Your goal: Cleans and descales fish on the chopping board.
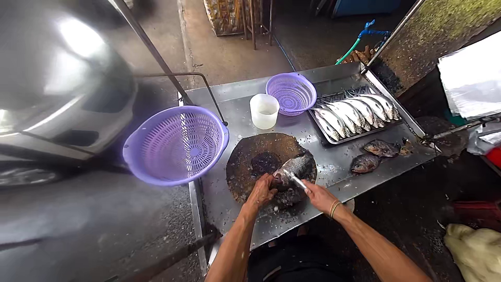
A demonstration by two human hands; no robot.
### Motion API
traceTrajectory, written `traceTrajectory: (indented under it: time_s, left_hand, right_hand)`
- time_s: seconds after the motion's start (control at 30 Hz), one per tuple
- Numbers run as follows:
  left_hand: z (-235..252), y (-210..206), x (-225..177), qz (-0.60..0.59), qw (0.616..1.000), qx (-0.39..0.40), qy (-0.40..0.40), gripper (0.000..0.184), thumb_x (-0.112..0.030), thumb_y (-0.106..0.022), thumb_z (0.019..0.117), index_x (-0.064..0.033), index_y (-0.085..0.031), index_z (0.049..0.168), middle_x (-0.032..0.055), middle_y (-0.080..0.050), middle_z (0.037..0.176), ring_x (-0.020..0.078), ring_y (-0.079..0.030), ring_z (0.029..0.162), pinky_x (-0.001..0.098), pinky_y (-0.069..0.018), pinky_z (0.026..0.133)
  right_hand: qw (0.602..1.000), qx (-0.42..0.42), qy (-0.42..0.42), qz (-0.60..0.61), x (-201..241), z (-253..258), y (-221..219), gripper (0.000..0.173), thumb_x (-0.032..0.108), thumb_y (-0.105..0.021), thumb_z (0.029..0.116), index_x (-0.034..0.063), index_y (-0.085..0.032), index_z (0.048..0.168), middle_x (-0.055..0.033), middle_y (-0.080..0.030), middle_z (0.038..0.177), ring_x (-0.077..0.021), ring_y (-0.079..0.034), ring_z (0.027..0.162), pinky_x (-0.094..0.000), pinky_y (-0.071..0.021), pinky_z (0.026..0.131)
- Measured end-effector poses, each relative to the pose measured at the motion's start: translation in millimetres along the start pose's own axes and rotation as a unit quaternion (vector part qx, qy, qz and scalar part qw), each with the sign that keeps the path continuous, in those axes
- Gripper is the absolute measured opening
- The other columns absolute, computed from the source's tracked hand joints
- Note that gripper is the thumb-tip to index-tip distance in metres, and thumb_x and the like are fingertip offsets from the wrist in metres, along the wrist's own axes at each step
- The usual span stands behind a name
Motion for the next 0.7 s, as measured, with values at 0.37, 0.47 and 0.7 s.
traceTrajectory:
  time_s: [0.37,0.47,0.7]
  left_hand:
    - [-2.4,-3.4,-4.4,0.032,0.999,0.007,-0.044,0.040,-0.019,-0.068,0.0869,-0.0054,-0.068,0.124,0.0194,-0.064,0.124,0.0362,-0.060,0.121,0.0558,-0.0463,0.105]
    - [-6.4,0.2,-2.2,0.032,0.999,-0.001,-0.044,0.037,-0.020,-0.068,0.0881,-0.0042,-0.069,0.121,0.0193,-0.065,0.122,0.0369,-0.061,0.119,0.0586,-0.0464,0.104]
    - [-9.5,-1.1,-1.7,0.054,0.998,-0.015,-0.015,0.037,-0.023,-0.066,0.0901,-0.0052,-0.068,0.123,0.0172,-0.064,0.124,0.0347,-0.060,0.122,0.0603,-0.0433,0.104]
  right_hand:
    - [0.997,0.033,-0.016,-0.074,-9.0,57.0,40.6,0.043,0.022,-0.041,0.1082,0.0079,-0.049,0.148,-0.0265,-0.064,0.130,-0.0446,-0.061,0.122,-0.0641,-0.0468,0.103]
    - [0.990,0.078,0.061,-0.098,28.6,34.0,25.4,0.044,0.022,-0.039,0.1097,0.0114,-0.046,0.152,-0.0248,-0.064,0.130,-0.0427,-0.062,0.121,-0.0615,-0.0471,0.103]
    - [0.991,0.066,0.025,-0.113,24.9,34.7,24.6,0.045,0.023,-0.041,0.1084,0.0136,-0.044,0.152,-0.0248,-0.065,0.128,-0.0433,-0.064,0.119,-0.0626,-0.0497,0.100]
Point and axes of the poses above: each hand's wrist, its own z-axis towards the middle knuckle, its own y-axis out of the back of the hand, x = y × z, the point moved 9 cm from there along z, towards the middle knuckle
